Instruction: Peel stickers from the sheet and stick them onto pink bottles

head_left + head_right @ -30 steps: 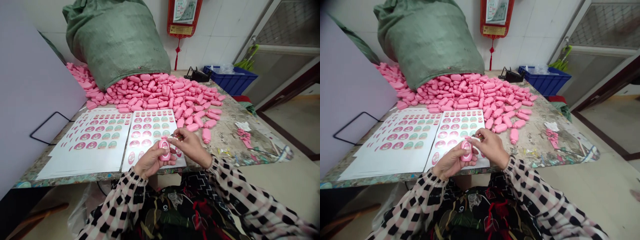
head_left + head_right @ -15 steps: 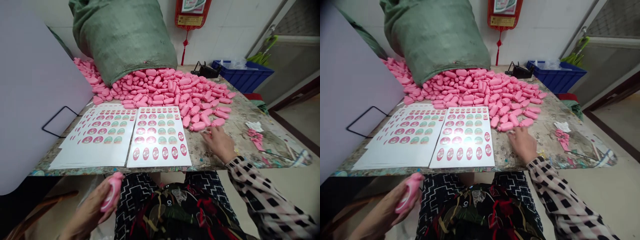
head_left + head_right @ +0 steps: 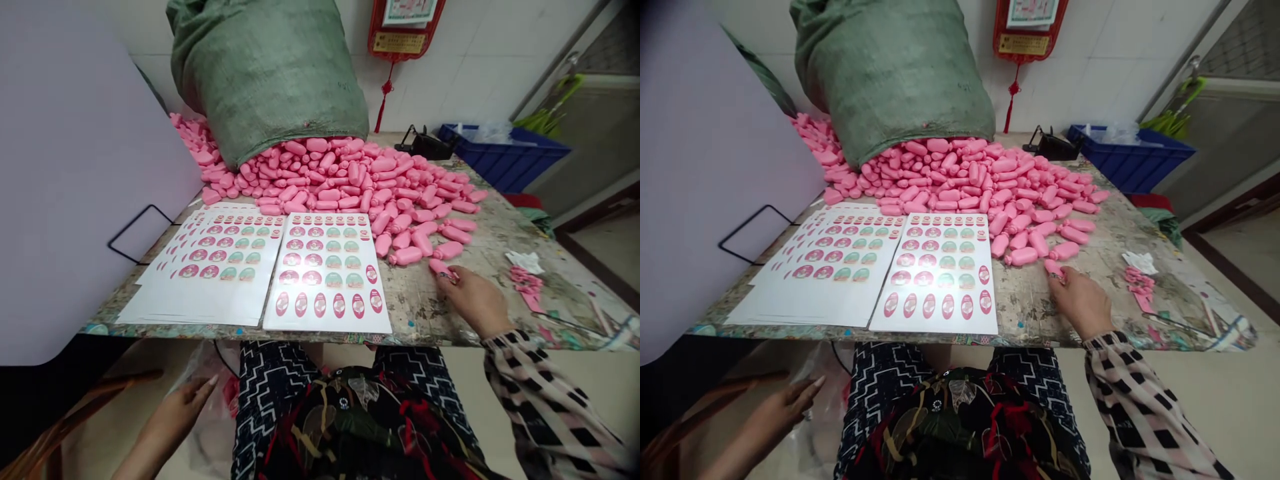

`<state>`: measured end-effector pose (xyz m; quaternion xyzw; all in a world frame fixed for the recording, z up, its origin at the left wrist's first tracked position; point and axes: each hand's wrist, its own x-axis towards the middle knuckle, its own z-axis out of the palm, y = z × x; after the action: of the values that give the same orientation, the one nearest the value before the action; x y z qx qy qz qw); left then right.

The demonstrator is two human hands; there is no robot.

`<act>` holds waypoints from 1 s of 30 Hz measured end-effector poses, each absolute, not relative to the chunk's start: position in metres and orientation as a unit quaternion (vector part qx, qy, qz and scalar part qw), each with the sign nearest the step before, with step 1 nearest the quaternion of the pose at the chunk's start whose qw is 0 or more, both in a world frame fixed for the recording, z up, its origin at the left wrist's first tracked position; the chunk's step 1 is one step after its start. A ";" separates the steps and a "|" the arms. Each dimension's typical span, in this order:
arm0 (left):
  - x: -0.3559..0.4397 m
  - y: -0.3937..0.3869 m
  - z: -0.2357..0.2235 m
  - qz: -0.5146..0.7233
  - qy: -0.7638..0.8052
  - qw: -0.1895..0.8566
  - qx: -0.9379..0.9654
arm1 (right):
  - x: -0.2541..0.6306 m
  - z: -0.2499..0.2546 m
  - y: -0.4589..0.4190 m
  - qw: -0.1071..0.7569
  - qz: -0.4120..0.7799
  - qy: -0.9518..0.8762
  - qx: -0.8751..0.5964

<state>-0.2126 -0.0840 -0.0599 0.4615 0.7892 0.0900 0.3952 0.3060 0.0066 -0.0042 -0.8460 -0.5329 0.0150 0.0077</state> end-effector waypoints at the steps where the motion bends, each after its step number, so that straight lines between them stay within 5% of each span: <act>1: -0.203 -0.077 -0.047 0.093 0.764 0.433 0.469 | 0.305 0.000 0.005 0.032 0.014 -0.525 -0.850; 5: -0.140 -0.051 0.013 0.179 0.647 0.526 0.521 | 0.282 0.023 -0.004 0.218 0.075 -0.535 -0.813; 8: -0.083 -0.035 0.046 0.247 0.567 0.575 0.535 | 0.244 0.043 -0.018 0.333 0.273 -0.592 -0.681; 12: -0.023 -0.024 0.052 0.193 0.406 0.722 0.526 | 0.194 0.055 -0.038 0.278 0.518 -0.636 -0.500; 16: 0.003 -0.019 0.035 0.067 0.356 0.794 0.488 | 0.188 0.043 -0.030 0.278 0.552 -0.642 -0.453; 20: 0.009 0.000 0.027 0.181 0.469 0.609 0.614 | 0.220 0.015 0.010 0.341 0.356 -0.663 -0.563; 24: 0.021 0.029 0.024 0.192 0.504 0.303 0.786 | 0.240 -0.005 0.040 0.246 0.152 -0.695 -0.658; 30: 0.050 0.057 0.007 0.118 0.514 0.156 0.835 | 0.233 -0.007 0.051 0.169 0.089 -0.728 -0.659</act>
<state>0.0496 0.0570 0.0071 0.8352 0.5142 0.1176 0.1558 0.2330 0.0508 -0.0069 -0.6586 -0.7277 0.0894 0.1695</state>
